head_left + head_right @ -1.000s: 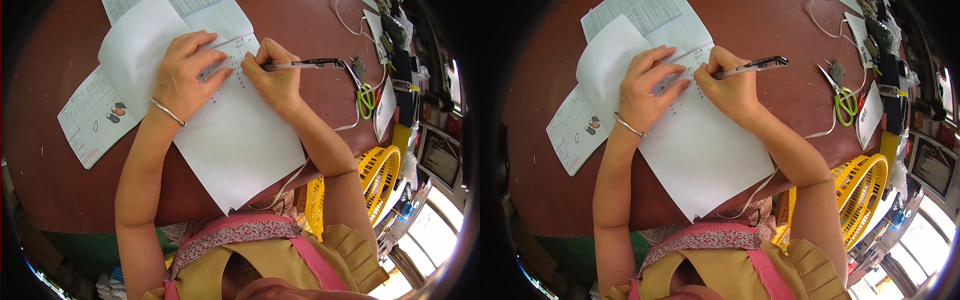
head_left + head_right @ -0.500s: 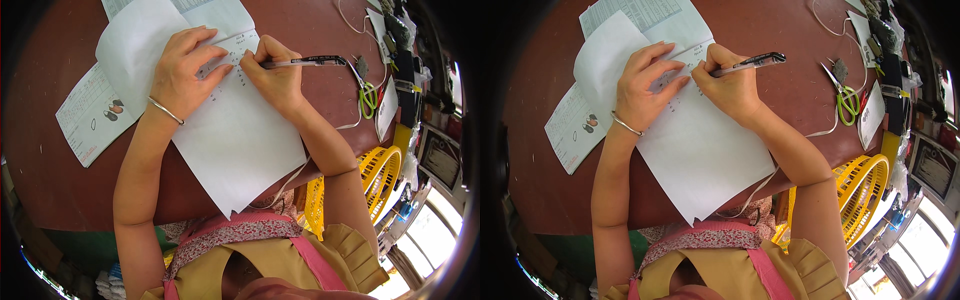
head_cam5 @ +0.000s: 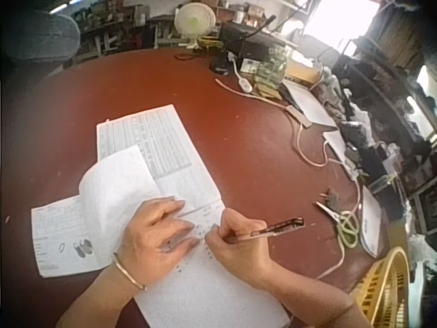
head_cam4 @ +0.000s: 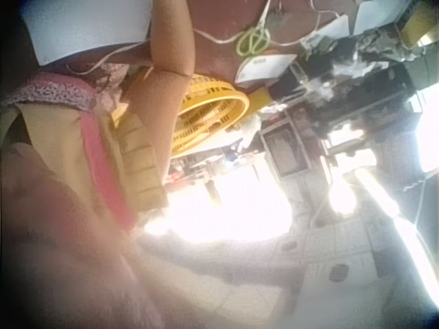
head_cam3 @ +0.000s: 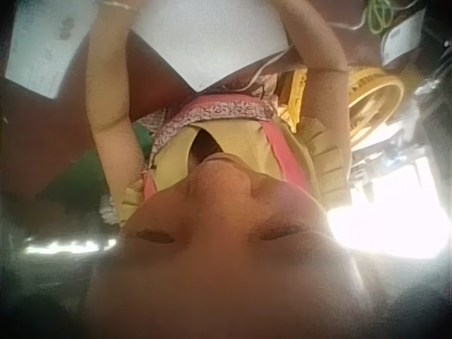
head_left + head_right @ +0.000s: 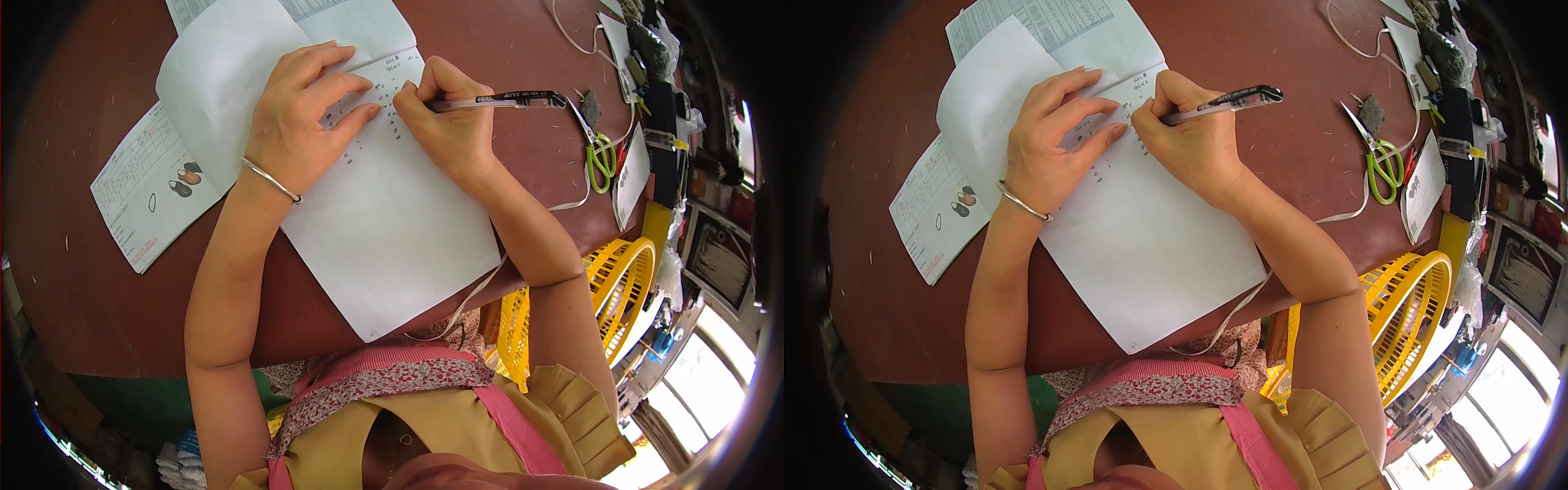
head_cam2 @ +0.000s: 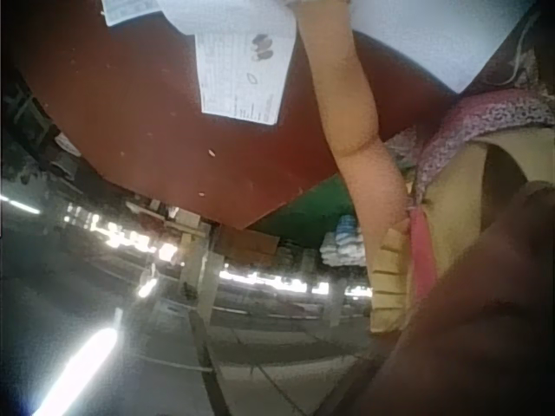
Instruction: The recorder writes in a logbook and organizes items in a box at a manufacturing station.
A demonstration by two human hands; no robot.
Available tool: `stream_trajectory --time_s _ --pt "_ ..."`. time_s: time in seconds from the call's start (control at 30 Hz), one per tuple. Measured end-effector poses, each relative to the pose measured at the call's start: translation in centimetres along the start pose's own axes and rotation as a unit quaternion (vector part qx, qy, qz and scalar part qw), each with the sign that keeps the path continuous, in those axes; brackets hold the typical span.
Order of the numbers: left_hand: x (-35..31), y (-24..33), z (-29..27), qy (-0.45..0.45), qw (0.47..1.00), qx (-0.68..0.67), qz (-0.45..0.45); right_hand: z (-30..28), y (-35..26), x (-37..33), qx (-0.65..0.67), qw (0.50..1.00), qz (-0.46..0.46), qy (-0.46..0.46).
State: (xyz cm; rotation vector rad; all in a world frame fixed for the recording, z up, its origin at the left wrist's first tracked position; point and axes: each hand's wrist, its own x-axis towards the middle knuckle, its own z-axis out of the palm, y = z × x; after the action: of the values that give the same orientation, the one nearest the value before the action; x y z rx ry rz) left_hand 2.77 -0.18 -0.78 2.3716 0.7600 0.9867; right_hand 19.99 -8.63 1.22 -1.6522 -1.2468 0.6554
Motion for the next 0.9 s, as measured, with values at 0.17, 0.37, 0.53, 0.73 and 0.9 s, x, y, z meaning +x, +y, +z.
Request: stream_trajectory --time_s 0.17,0.37,0.53,0.73,0.9 --pt "-0.04 0.17 -0.15 -0.008 1.000 0.012 -0.003 0.01 0.40 0.11 -0.025 0.999 -0.007 0.026" --pt "-0.07 0.16 -0.09 -0.005 1.000 -0.001 -0.013 -0.41 0.42 -0.49 -0.026 0.999 -0.007 0.023" --pt "-0.07 0.02 -0.07 -0.007 1.000 0.005 -0.006 -0.29 0.27 -0.50 -0.027 1.000 -0.010 0.014" --pt "-0.04 0.13 -0.07 -0.011 1.000 0.007 -0.016 -0.29 0.17 -0.51 -0.035 0.999 -0.011 0.011" --pt "-0.03 0.15 -0.15 -0.010 1.000 0.008 -0.008 -0.32 0.28 -0.50 -0.038 0.999 -0.027 0.012"
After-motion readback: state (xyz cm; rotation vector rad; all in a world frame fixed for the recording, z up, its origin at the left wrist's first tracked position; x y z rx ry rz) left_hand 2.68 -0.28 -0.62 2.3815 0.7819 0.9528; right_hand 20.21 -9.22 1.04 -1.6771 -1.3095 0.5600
